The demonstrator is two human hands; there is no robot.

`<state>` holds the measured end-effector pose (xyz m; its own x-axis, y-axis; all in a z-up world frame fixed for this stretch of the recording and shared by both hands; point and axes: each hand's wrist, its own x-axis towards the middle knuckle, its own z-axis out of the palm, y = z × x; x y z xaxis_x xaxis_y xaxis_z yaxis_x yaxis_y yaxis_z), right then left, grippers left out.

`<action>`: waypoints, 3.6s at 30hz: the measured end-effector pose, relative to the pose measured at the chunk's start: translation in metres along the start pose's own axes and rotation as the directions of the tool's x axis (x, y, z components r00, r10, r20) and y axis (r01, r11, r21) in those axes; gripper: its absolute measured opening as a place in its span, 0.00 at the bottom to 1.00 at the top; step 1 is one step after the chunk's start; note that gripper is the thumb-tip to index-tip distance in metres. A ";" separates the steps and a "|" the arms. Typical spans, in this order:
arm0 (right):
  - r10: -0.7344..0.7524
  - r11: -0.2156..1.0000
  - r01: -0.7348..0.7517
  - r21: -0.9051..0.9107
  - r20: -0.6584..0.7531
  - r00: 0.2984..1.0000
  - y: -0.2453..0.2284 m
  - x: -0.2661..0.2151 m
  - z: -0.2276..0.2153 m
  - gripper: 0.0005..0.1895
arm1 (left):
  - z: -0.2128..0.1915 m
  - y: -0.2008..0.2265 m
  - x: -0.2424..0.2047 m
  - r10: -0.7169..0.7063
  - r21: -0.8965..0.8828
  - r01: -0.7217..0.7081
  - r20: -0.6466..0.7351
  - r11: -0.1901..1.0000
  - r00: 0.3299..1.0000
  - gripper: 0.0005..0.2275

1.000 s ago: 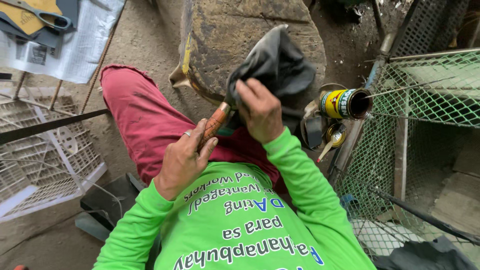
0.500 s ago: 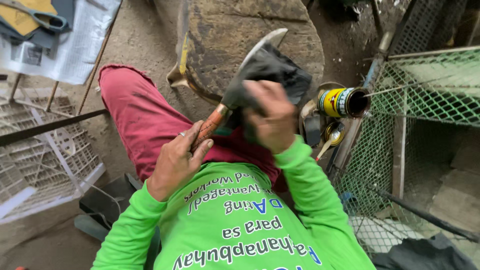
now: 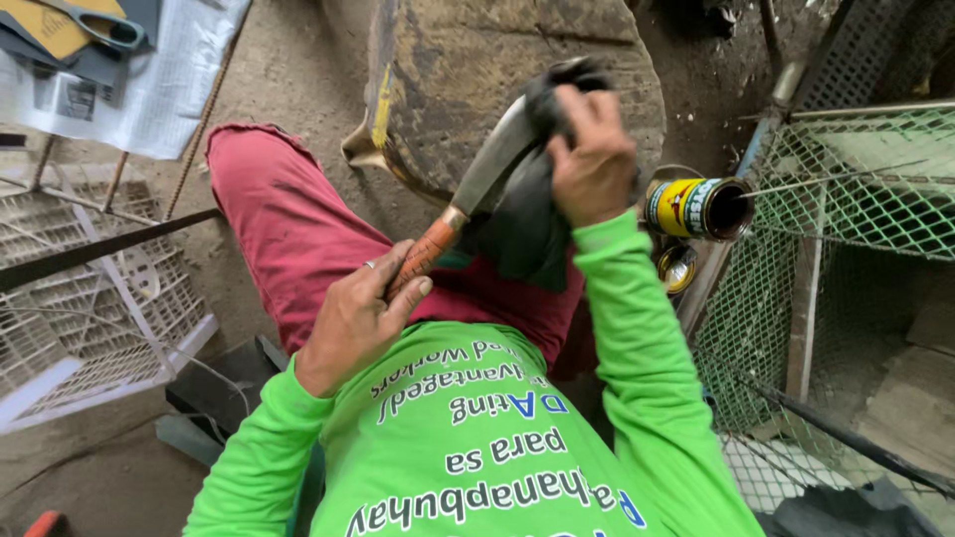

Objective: The person applies dark paint to the blade and handle of a cleaver using a brush, then places it on a metal rack. They repeat the process with a second knife, painting its blade and handle before wiping it with a cloth.

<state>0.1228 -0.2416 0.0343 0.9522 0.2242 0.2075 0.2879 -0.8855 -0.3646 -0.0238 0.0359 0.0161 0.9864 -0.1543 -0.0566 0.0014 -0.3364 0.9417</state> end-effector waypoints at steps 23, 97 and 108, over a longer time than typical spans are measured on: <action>-0.185 0.981 0.180 0.069 0.071 0.980 -0.057 -0.039 0.000 0.29 | -0.005 0.007 -0.005 -0.079 -0.023 0.080 0.037 0.997 0.996 0.21; -0.224 0.974 0.224 0.015 -0.011 0.974 -0.063 -0.030 0.006 0.21 | -0.005 -0.007 -0.029 0.131 0.153 -0.122 -0.052 0.981 0.990 0.22; -0.024 0.998 0.021 -0.058 -0.045 0.999 -0.003 0.014 0.008 0.23 | -0.005 -0.008 -0.027 0.078 0.095 -0.073 -0.047 0.993 0.996 0.22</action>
<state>0.1364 -0.2322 0.0311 0.9396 0.2266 0.2564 0.3015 -0.9027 -0.3069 -0.0500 0.0479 0.0117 0.9901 -0.1362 0.0325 -0.0864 -0.4114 0.9073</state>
